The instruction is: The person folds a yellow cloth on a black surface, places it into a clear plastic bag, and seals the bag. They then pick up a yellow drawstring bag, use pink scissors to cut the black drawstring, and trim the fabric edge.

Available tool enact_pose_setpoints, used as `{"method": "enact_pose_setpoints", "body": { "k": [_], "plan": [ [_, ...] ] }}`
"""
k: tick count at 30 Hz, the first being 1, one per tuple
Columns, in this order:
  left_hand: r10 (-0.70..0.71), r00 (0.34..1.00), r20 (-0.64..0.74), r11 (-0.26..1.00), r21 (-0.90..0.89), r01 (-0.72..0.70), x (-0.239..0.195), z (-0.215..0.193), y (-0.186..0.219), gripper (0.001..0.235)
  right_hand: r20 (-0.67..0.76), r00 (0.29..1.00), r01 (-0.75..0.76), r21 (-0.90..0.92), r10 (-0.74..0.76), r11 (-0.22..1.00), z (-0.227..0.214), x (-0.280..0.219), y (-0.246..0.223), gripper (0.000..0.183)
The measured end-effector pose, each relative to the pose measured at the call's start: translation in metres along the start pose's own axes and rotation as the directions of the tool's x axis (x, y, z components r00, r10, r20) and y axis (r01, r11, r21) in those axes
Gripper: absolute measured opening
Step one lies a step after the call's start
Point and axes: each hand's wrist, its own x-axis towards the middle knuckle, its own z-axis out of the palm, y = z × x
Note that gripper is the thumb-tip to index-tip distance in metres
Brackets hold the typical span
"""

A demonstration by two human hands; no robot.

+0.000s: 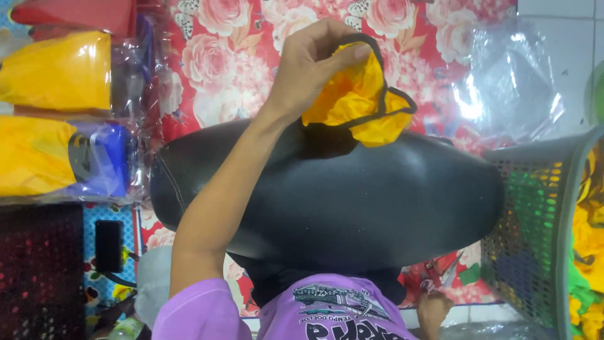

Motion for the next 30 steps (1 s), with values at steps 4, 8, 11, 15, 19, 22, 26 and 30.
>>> {"method": "enact_pose_setpoints", "body": {
  "k": [4,8,11,15,19,22,26,30],
  "plan": [
    [-0.002,0.999,0.032,0.986,-0.164,0.008,-0.002,-0.001,0.006,0.023,-0.444,0.891,-0.407,-0.872,0.089,-0.273,0.046,0.03,-0.042,0.074],
    [0.026,0.999,0.027,0.982,-0.188,-0.02,-0.005,-0.002,0.008,0.026,-0.658,0.723,-0.61,-0.752,0.211,-0.25,0.059,0.048,-0.071,0.072],
    [0.027,0.999,-0.035,0.977,-0.213,-0.034,-0.005,-0.001,0.007,0.028,-0.621,0.74,-0.54,-0.778,0.259,-0.322,0.062,0.048,-0.084,0.08],
    [0.003,0.985,-0.175,0.972,-0.232,-0.044,-0.005,0.001,0.01,0.025,-0.784,0.613,-0.79,-0.609,0.094,0.075,0.071,0.031,-0.105,0.071],
    [0.018,0.953,-0.302,0.976,-0.2,-0.081,-0.004,-0.002,0.004,0.036,-0.758,0.639,-0.717,-0.649,-0.131,0.256,0.089,0.01,-0.111,0.046],
    [0.012,0.946,-0.324,0.982,-0.175,-0.072,-0.005,-0.004,-0.003,0.05,-0.656,0.665,-0.465,-0.737,-0.356,0.49,0.117,-0.004,-0.114,0.04],
    [0.121,0.941,-0.316,0.985,-0.077,-0.153,-0.005,-0.005,-0.006,0.026,-0.559,0.648,-0.159,-0.764,-0.518,0.626,0.251,0.022,-0.195,0.028],
    [0.164,0.933,-0.32,0.984,-0.02,-0.18,-0.004,-0.006,-0.007,0.026,-0.336,0.73,0.161,-0.761,-0.595,0.628,0.291,0.085,-0.269,0.017]
  ]
}}
